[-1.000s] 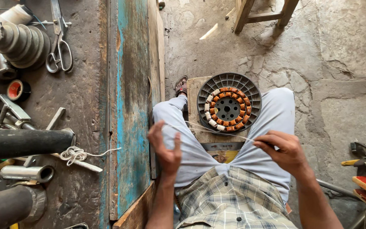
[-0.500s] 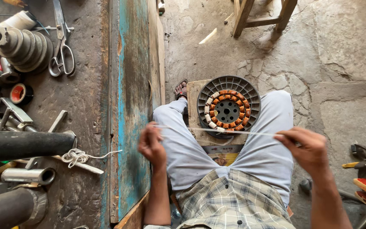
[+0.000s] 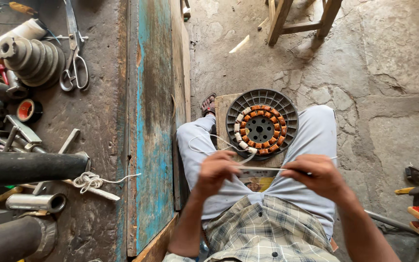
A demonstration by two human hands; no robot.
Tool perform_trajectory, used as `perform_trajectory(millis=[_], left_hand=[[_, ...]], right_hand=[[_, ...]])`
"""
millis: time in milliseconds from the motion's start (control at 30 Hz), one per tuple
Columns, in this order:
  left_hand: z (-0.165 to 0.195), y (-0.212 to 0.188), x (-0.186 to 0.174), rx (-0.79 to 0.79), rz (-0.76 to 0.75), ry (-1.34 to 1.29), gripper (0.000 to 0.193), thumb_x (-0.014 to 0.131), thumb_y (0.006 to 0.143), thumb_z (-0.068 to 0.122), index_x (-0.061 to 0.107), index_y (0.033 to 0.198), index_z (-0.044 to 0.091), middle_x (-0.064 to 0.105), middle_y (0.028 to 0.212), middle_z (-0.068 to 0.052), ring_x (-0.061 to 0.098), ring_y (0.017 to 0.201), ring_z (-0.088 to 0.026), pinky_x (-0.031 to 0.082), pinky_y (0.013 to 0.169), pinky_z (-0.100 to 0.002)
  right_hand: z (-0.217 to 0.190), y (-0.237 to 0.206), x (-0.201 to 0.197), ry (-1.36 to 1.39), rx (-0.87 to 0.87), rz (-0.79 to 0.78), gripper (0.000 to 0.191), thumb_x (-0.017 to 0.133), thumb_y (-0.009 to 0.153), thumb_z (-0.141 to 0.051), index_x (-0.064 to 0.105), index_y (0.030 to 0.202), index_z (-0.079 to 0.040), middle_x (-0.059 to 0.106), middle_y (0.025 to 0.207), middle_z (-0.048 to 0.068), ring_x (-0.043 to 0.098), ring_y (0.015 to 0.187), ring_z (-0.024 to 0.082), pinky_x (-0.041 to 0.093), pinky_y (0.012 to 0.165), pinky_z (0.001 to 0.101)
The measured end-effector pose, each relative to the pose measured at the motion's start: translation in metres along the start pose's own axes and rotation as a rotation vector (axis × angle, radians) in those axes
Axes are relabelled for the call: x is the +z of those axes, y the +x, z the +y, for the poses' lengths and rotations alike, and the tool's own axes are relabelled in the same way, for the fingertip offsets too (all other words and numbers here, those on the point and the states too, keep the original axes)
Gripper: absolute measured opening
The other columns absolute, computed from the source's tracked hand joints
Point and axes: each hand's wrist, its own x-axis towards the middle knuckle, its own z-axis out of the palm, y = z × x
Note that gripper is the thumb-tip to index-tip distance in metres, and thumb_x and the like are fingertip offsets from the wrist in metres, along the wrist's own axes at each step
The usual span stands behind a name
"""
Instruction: The person sits on the floor and winds white thread around the copper windings of a motor stator. They repeatedly loop the thread through the slots and pull it tight to secure the windings.
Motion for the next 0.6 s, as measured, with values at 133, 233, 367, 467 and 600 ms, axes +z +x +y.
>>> perform_trajectory(millis=[133, 233, 367, 467, 600], left_hand=[[-0.005, -0.006, -0.044, -0.320, 0.600, 0.270, 0.009, 0.067, 0.107, 0.015, 0.072, 0.103, 0.009, 0.069, 0.090, -0.008, 0.064, 0.085, -0.017, 0.060, 0.089, -0.043], [0.008, 0.010, -0.032, -0.217, 0.372, 0.604, 0.036, 0.072, 0.096, 0.027, 0.067, 0.123, 0.003, 0.064, 0.119, -0.017, 0.058, 0.119, -0.028, 0.051, 0.105, -0.047], [0.030, 0.032, 0.035, 0.119, -0.196, 0.256, 0.061, 0.081, 0.085, 0.040, 0.064, 0.131, 0.002, 0.067, 0.124, -0.014, 0.059, 0.123, -0.028, 0.050, 0.109, -0.047], [0.024, 0.024, 0.048, 0.110, -0.243, 0.188, 0.051, 0.079, 0.089, 0.029, 0.067, 0.130, 0.002, 0.071, 0.107, -0.011, 0.068, 0.102, -0.025, 0.058, 0.092, -0.041], [-0.009, -0.008, 0.017, -0.017, -0.170, -0.077, 0.016, 0.070, 0.100, 0.012, 0.074, 0.115, 0.010, 0.079, 0.096, -0.006, 0.070, 0.071, -0.015, 0.056, 0.065, -0.030]], right_hand=[[0.005, -0.019, -0.032, -0.030, 0.278, 0.192, 0.009, 0.078, 0.082, -0.014, 0.077, 0.087, -0.006, 0.074, 0.072, 0.004, 0.069, 0.058, 0.010, 0.053, 0.048, 0.0276], [-0.001, -0.018, -0.023, -0.006, 0.249, 0.265, 0.011, 0.080, 0.079, -0.014, 0.076, 0.084, -0.005, 0.071, 0.066, 0.004, 0.062, 0.051, 0.010, 0.042, 0.043, 0.0289], [-0.014, 0.006, 0.023, 0.052, -0.084, -0.025, 0.015, 0.083, 0.081, -0.017, 0.075, 0.087, -0.006, 0.069, 0.067, 0.003, 0.064, 0.055, 0.013, 0.047, 0.047, 0.0304], [-0.023, 0.016, 0.034, 0.155, -0.090, -0.032, 0.015, 0.083, 0.082, -0.020, 0.075, 0.088, -0.009, 0.073, 0.071, 0.001, 0.069, 0.059, 0.010, 0.052, 0.051, 0.0274], [-0.015, 0.010, 0.008, 0.002, 0.016, 0.044, 0.015, 0.082, 0.080, -0.017, 0.077, 0.088, -0.006, 0.072, 0.069, 0.003, 0.066, 0.056, 0.012, 0.050, 0.049, 0.0283]])
